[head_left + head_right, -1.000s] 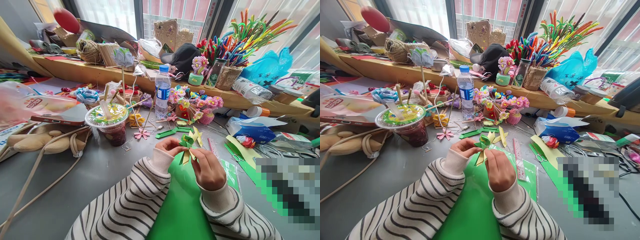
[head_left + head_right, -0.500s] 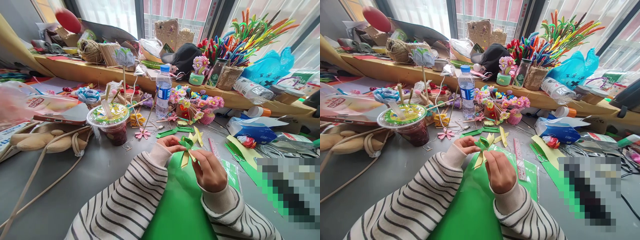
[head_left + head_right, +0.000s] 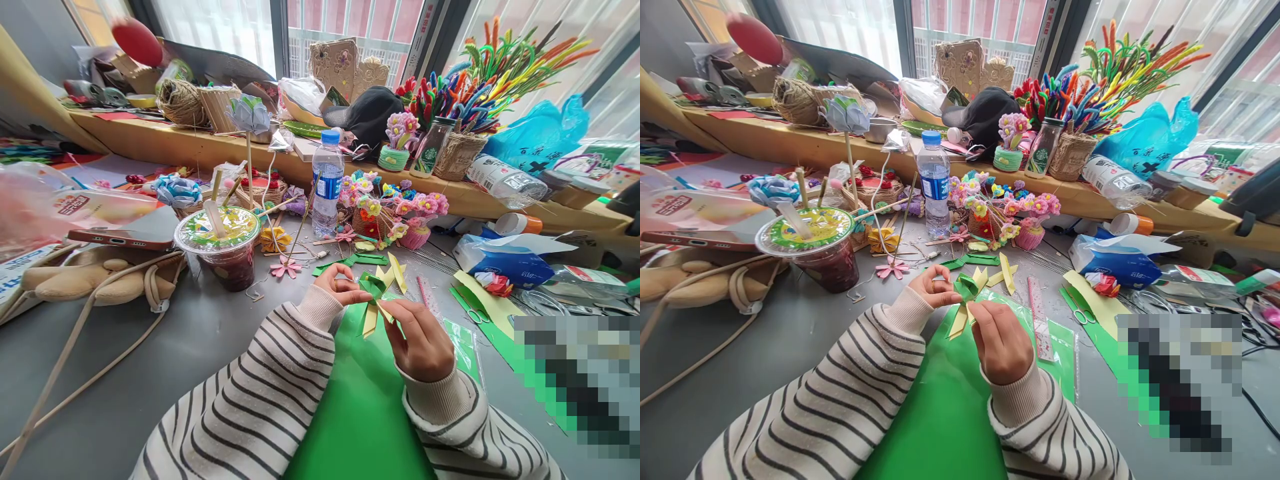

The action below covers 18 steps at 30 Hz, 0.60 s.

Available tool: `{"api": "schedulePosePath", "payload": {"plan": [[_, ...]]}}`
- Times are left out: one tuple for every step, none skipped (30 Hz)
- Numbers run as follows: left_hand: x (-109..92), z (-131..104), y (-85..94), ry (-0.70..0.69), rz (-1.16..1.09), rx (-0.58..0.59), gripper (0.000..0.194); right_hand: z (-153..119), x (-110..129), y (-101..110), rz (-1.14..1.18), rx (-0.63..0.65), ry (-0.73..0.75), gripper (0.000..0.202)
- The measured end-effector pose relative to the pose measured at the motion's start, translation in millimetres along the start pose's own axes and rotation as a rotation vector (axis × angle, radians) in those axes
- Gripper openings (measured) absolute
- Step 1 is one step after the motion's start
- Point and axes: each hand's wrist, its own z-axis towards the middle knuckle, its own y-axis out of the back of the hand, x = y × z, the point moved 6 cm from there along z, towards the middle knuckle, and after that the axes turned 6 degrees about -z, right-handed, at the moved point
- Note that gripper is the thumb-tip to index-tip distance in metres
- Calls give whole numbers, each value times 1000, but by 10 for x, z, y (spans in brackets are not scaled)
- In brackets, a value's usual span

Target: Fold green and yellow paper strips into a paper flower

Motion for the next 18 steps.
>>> {"api": "schedulePosePath", "payload": {"plan": [[2, 1, 0, 0, 1, 0, 50, -8, -5, -5, 0, 0, -3, 20], [4, 1, 0, -1, 0, 0, 51, -17, -11, -10, 0, 2, -10, 21], [7, 2, 0, -4, -3, 1, 51, -27, -16, -15, 0, 4, -16, 22], [10, 3, 0, -8, -7, 3, 52, -36, -20, -20, 1, 6, -22, 22], [13, 4, -2, -13, -14, 8, 52, -43, -26, -22, 2, 8, -31, 23], [18, 4, -4, -16, -25, 13, 52, -48, -29, -22, 3, 8, -36, 23], [27, 2, -9, -9, -39, 21, 52, -50, -28, -19, 4, 6, -35, 23], [39, 0, -13, 4, -54, 25, 52, -48, -24, -15, 4, 3, -30, 23], [51, -5, -17, 21, -68, 26, 51, -43, -22, -9, 5, -1, -25, 23], [60, -11, -21, 38, -79, 24, 51, -36, -19, -3, 4, -5, -22, 22], [66, -18, -23, 51, -85, 16, 51, -28, -18, 2, 5, -8, -19, 22], [65, -25, -25, 55, -87, 8, 51, -20, -19, 5, 9, -9, -20, 21], [55, -32, -27, 48, -86, 1, 50, -13, -21, 4, 16, -8, -23, 20], [41, -38, -30, 31, -85, -3, 50, -7, -25, 3, 25, -6, -29, 20], [28, -43, -33, 13, -84, -3, 50, -3, -29, 0, 35, -6, -35, 19], [13, -47, -35, -8, -85, -3, 50, -1, -33, -2, 45, -6, -41, 19], [1, -50, -35, -28, -86, -3, 50, 0, -37, -5, 52, -7, -47, 20], [-8, -54, -34, -44, -84, -6, 50, 0, -40, -7, 55, -7, -53, 20]]}}
